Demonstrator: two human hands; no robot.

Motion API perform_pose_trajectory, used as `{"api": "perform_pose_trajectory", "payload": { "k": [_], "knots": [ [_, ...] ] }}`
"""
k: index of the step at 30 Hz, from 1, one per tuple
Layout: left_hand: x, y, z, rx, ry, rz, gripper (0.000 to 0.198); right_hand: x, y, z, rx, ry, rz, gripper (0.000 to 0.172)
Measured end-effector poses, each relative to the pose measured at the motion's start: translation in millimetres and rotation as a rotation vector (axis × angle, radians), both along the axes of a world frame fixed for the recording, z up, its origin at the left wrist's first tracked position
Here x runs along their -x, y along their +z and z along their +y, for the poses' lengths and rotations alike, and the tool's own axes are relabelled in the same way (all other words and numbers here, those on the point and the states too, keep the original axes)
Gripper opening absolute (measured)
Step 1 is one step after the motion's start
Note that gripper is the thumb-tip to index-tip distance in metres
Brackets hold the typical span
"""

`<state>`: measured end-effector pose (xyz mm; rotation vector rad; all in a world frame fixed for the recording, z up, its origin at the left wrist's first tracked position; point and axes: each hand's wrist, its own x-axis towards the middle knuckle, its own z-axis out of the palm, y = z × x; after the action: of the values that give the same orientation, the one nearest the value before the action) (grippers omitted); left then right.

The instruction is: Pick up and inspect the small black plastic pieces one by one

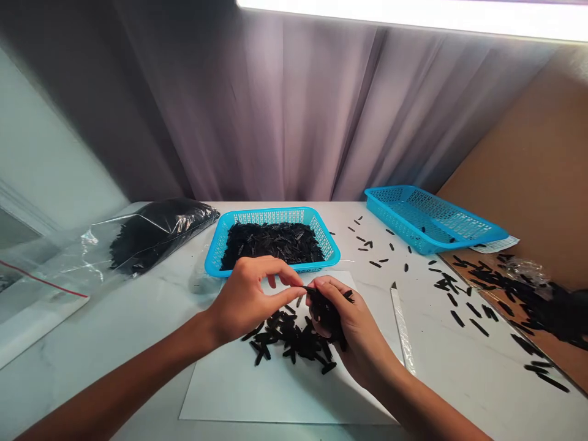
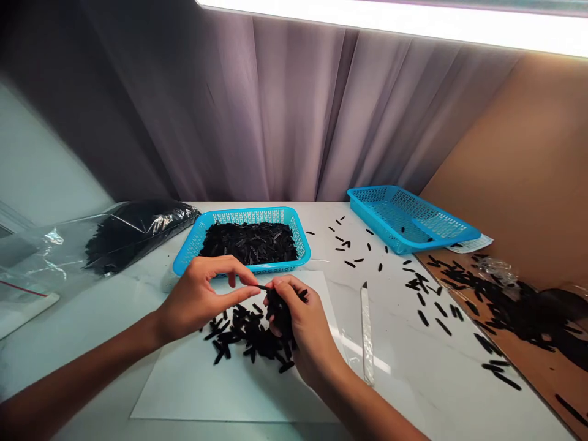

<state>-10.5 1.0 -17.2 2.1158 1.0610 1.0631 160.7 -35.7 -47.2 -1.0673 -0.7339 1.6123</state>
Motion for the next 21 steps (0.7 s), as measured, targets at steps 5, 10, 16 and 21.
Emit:
{"api": "perform_pose_trajectory", "payload": {
  "k": [5,10,16,21],
  "knots": [
    [3.9,-0.1,3.9,-0.027,0.088,-0.049,0.007,-0.1,0.9,-1.3,-0.027,0.007,-0.042,0.033],
    [2.3,-1.8,3.7,-0.008,0.060,-0.050,0.007,-0.7,-0.1,-1.8,-0.077,0.021,-0.087,0.035],
    [3.0,-1.8,4.0,0.006,0.026,-0.043,0.006,-0.6,-0.2,-3.2,-0.095,0.032,-0.116,0.035],
    [4.0,-2.7,5.4,-0.014,-0.002,-0.042,0.006,-1.3,-1.6,-2.9,-0.105,0.030,-0.120,0.032]
  ]
}}
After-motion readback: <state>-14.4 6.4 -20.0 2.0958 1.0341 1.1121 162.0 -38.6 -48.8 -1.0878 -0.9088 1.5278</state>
